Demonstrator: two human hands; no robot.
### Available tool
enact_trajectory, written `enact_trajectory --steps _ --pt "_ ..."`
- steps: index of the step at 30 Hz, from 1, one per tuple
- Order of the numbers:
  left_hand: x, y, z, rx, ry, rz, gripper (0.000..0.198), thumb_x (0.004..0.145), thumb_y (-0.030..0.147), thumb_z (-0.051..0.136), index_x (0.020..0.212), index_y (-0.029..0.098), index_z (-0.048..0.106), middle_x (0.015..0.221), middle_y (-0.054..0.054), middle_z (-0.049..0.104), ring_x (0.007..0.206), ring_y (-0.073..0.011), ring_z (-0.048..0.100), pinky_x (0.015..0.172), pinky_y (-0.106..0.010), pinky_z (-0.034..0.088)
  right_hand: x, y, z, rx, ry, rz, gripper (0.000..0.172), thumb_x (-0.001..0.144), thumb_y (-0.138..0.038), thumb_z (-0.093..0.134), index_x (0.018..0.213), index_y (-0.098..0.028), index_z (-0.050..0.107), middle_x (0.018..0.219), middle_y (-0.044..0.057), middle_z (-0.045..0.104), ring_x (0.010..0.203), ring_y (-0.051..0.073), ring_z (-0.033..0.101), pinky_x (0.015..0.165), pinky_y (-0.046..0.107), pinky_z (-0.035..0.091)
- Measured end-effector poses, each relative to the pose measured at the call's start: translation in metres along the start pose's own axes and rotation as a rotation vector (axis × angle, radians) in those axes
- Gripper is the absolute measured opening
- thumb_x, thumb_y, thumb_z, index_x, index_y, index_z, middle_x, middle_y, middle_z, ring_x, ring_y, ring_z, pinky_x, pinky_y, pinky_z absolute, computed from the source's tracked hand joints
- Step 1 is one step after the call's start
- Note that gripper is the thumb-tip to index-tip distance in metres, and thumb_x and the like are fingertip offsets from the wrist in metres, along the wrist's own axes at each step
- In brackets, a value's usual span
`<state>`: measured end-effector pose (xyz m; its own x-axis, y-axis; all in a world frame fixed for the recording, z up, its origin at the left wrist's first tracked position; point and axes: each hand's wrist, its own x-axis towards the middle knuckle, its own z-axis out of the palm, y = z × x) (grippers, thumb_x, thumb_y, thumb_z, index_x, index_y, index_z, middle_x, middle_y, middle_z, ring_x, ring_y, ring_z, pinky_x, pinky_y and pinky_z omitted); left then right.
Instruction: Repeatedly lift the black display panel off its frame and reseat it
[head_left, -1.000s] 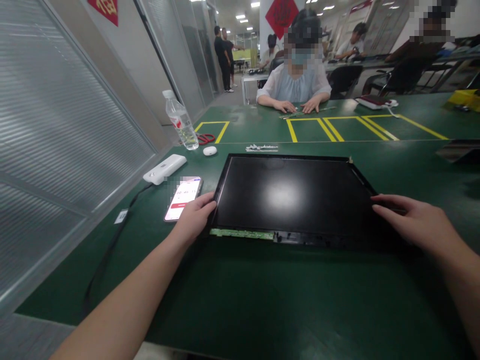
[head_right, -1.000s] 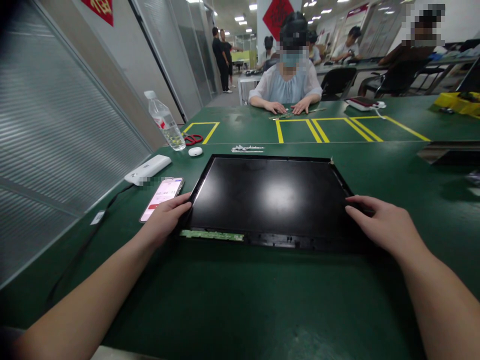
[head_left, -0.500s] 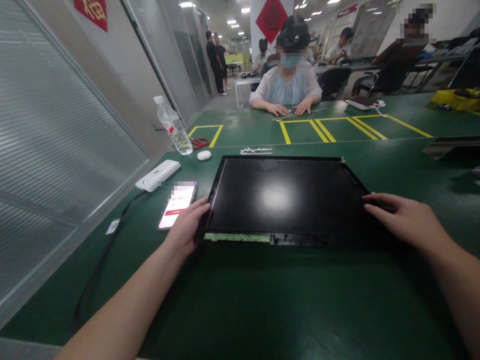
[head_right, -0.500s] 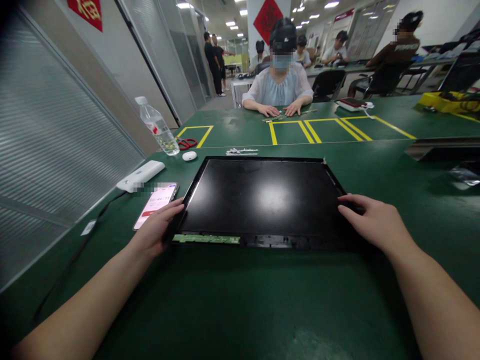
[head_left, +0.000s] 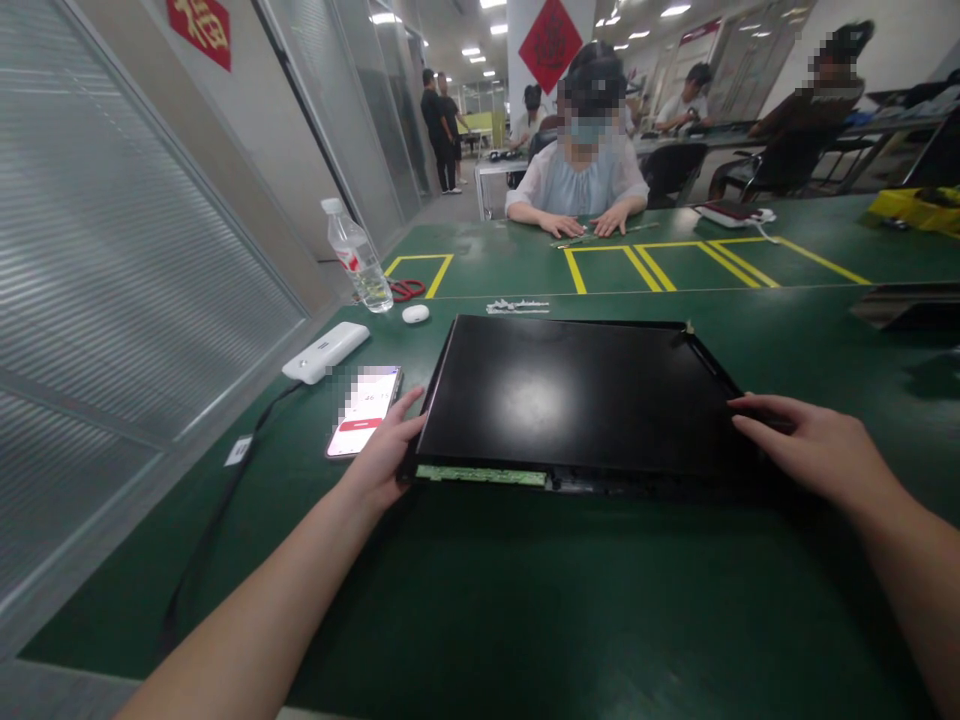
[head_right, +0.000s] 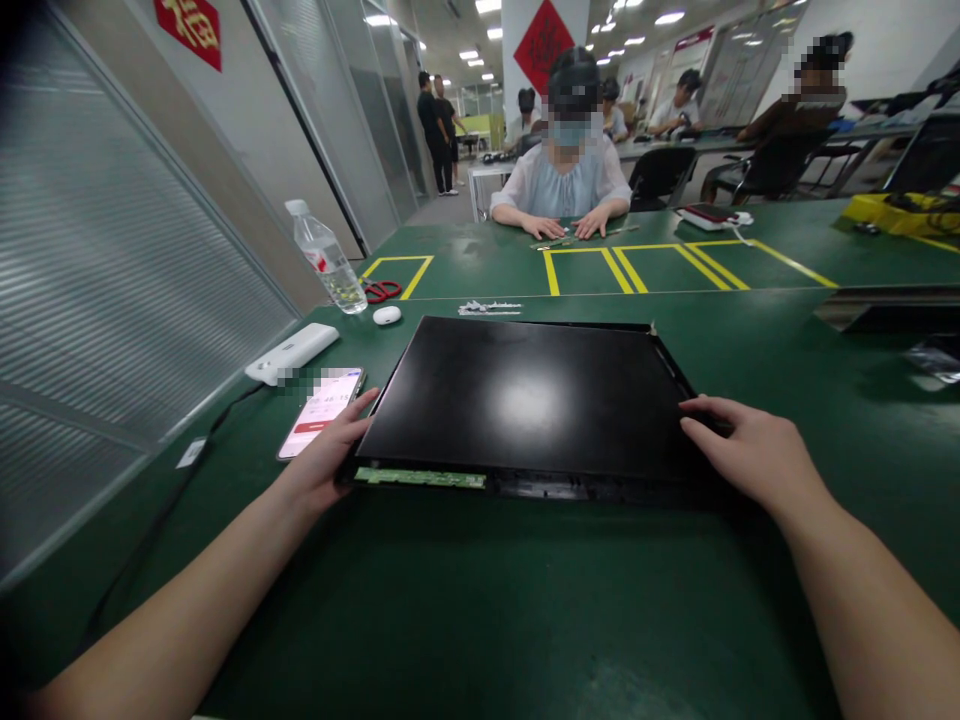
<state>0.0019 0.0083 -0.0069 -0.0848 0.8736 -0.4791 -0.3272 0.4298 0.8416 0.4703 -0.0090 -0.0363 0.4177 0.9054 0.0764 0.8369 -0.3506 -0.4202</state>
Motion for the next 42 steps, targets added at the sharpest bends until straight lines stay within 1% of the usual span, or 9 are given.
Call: enact_trajectory --steps 2,4,10,15,20,25,28,32,42 --pt "0.000 -0.001 -0.001 0.041 0.017 0.020 0.095 0.081 -0.002 0.069 0.163 0.032 0.034 0.068 0.002 0.075 0.041 -0.0189 0.066 0.041 -0.027 0.056 0.000 0.000 0.000 0.017 0.007 -0.006 0.053 0.066 -0.061 0.057 0.101 -0.028 0.080 0.119 0.005 0.076 0.083 0.026 0.068 0.086 0.043 0.051" --pt "-0.001 -0.001 -0.001 0.061 0.007 0.044 0.096 0.078 -0.004 0.071 0.161 0.031 0.038 0.070 0.002 0.076 0.041 -0.0179 0.066 0.040 -0.026 0.055 0.000 0.000 0.001 0.024 -0.001 0.002 0.055 0.065 -0.062 0.057 0.102 -0.028 0.080 0.114 0.006 0.077 0.080 0.026 0.068 0.085 0.043 0.051" --pt "0.000 -0.002 -0.001 0.104 -0.055 0.100 0.065 0.071 0.006 0.083 0.133 0.020 0.070 0.093 -0.006 0.083 0.066 -0.0200 0.076 0.056 -0.026 0.060 -0.002 -0.005 -0.002 0.013 -0.022 0.030 0.058 0.066 -0.061 0.056 0.107 -0.027 0.079 0.101 0.006 0.077 0.080 0.026 0.066 0.082 0.043 0.050" --pt "0.000 -0.001 -0.002 0.120 -0.075 0.163 0.058 0.064 0.010 0.087 0.120 0.017 0.077 0.096 -0.007 0.083 0.078 -0.0217 0.078 0.062 -0.024 0.059 -0.002 -0.009 -0.003 -0.013 -0.061 0.048 0.059 0.069 -0.060 0.055 0.111 -0.026 0.079 0.077 0.005 0.071 0.079 0.027 0.065 0.079 0.041 0.049" --pt "-0.006 0.002 0.003 0.119 -0.098 0.157 0.054 0.069 0.005 0.074 0.121 0.016 0.077 0.097 -0.006 0.083 0.081 -0.0223 0.078 0.061 -0.024 0.057 -0.002 -0.007 -0.001 -0.016 -0.062 0.023 0.055 0.074 -0.059 0.054 0.112 -0.026 0.078 0.074 0.005 0.070 0.076 0.026 0.065 0.075 0.040 0.048" --pt "-0.008 0.005 0.009 0.077 -0.074 0.150 0.042 0.078 0.008 0.063 0.116 0.014 0.080 0.104 -0.008 0.083 0.099 -0.0250 0.077 0.074 -0.026 0.060 -0.002 -0.004 -0.001 -0.012 -0.041 -0.040 0.051 0.077 -0.057 0.054 0.110 -0.027 0.079 0.093 0.007 0.076 0.080 0.027 0.066 0.076 0.040 0.050" --pt "-0.009 0.004 0.008 0.099 -0.101 0.145 0.036 0.081 0.014 0.069 0.115 0.018 0.080 0.107 -0.008 0.083 0.106 -0.0281 0.076 0.084 -0.032 0.061 -0.001 -0.005 0.000 -0.015 -0.037 -0.043 0.053 0.076 -0.058 0.055 0.110 -0.026 0.080 0.091 0.007 0.075 0.077 0.027 0.065 0.074 0.041 0.050" --pt "-0.009 0.002 0.002 0.135 -0.136 0.164 0.037 0.075 0.016 0.080 0.112 0.018 0.081 0.104 -0.010 0.083 0.107 -0.0296 0.076 0.091 -0.034 0.059 0.000 -0.004 0.003 -0.019 -0.016 -0.056 0.051 0.076 -0.056 0.054 0.108 -0.026 0.079 0.087 0.007 0.074 0.077 0.027 0.065 0.074 0.041 0.051" --pt "-0.009 0.000 0.002 0.197 -0.134 0.195 0.032 0.075 0.015 0.082 0.106 0.018 0.082 0.102 -0.009 0.083 0.103 -0.0296 0.077 0.095 -0.039 0.057 0.003 0.003 0.009 0.032 0.045 -0.061 0.051 0.072 -0.058 0.053 0.101 -0.027 0.081 0.079 0.006 0.074 0.068 0.026 0.065 0.065 0.041 0.050"
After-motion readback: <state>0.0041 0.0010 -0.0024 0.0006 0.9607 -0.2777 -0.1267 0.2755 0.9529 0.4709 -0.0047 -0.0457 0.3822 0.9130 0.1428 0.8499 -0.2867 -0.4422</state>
